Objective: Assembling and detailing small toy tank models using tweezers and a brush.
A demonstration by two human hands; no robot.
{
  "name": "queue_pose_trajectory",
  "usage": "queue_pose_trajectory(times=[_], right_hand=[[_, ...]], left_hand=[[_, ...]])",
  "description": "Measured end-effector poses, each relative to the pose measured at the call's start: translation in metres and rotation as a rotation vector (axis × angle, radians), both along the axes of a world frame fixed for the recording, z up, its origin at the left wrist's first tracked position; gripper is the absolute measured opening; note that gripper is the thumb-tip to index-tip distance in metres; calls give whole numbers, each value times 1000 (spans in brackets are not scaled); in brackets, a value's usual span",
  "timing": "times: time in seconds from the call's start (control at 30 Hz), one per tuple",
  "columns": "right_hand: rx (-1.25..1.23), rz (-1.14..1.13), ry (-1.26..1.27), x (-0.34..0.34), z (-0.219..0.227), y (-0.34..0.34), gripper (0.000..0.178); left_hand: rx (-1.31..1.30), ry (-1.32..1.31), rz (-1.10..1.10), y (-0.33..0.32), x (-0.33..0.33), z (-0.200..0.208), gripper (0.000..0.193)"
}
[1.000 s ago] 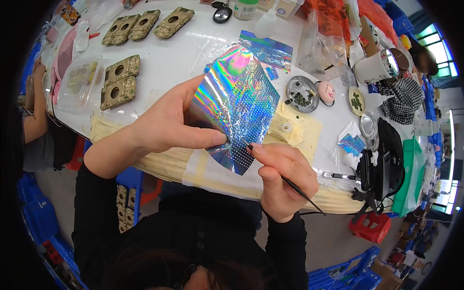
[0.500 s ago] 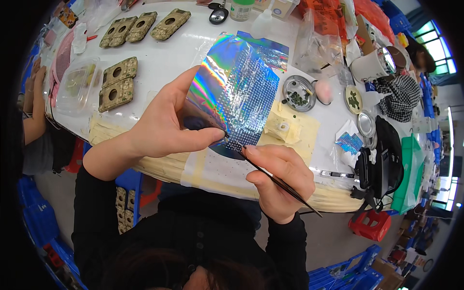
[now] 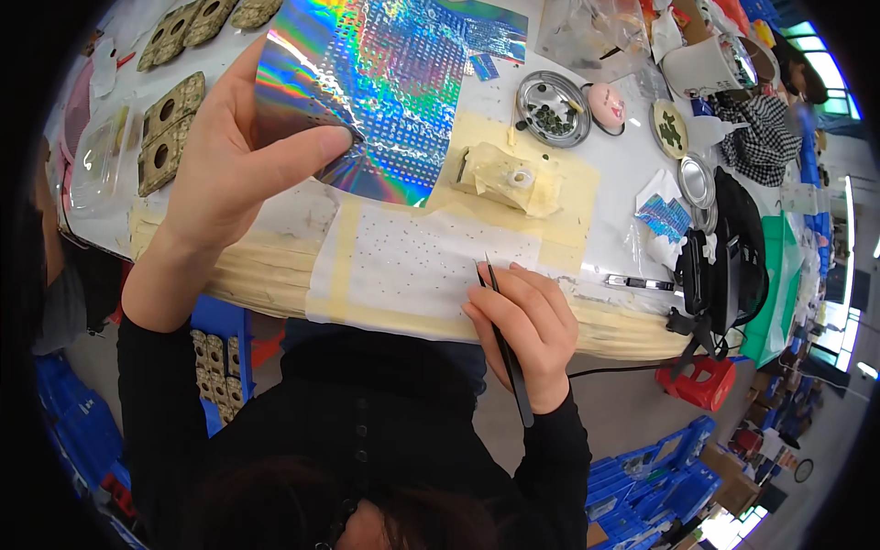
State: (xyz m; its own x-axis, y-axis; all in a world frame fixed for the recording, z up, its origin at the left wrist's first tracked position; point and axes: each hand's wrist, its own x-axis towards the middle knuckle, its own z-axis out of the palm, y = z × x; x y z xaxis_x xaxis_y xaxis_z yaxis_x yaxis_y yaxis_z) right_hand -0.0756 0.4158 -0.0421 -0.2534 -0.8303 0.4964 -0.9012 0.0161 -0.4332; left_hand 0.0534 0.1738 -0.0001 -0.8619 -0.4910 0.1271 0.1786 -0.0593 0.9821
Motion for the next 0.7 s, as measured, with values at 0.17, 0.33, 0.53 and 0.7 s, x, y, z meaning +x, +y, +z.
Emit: queue_pose_trajectory(times=[0.17, 0.33, 0.53, 0.7], right_hand=[[23, -4, 74, 0, -4, 1, 26], [100, -1, 242, -1, -4, -5, 23], [282, 119, 421, -5, 18, -12, 19], [379, 167, 383, -6, 32, -16, 18]], left_hand=[[-13, -34, 50, -1, 1, 0, 54], [193, -94, 10, 1, -5, 22, 60], [427, -14, -131, -9, 2, 32, 66], [192, -85, -8, 4, -4, 29, 66]])
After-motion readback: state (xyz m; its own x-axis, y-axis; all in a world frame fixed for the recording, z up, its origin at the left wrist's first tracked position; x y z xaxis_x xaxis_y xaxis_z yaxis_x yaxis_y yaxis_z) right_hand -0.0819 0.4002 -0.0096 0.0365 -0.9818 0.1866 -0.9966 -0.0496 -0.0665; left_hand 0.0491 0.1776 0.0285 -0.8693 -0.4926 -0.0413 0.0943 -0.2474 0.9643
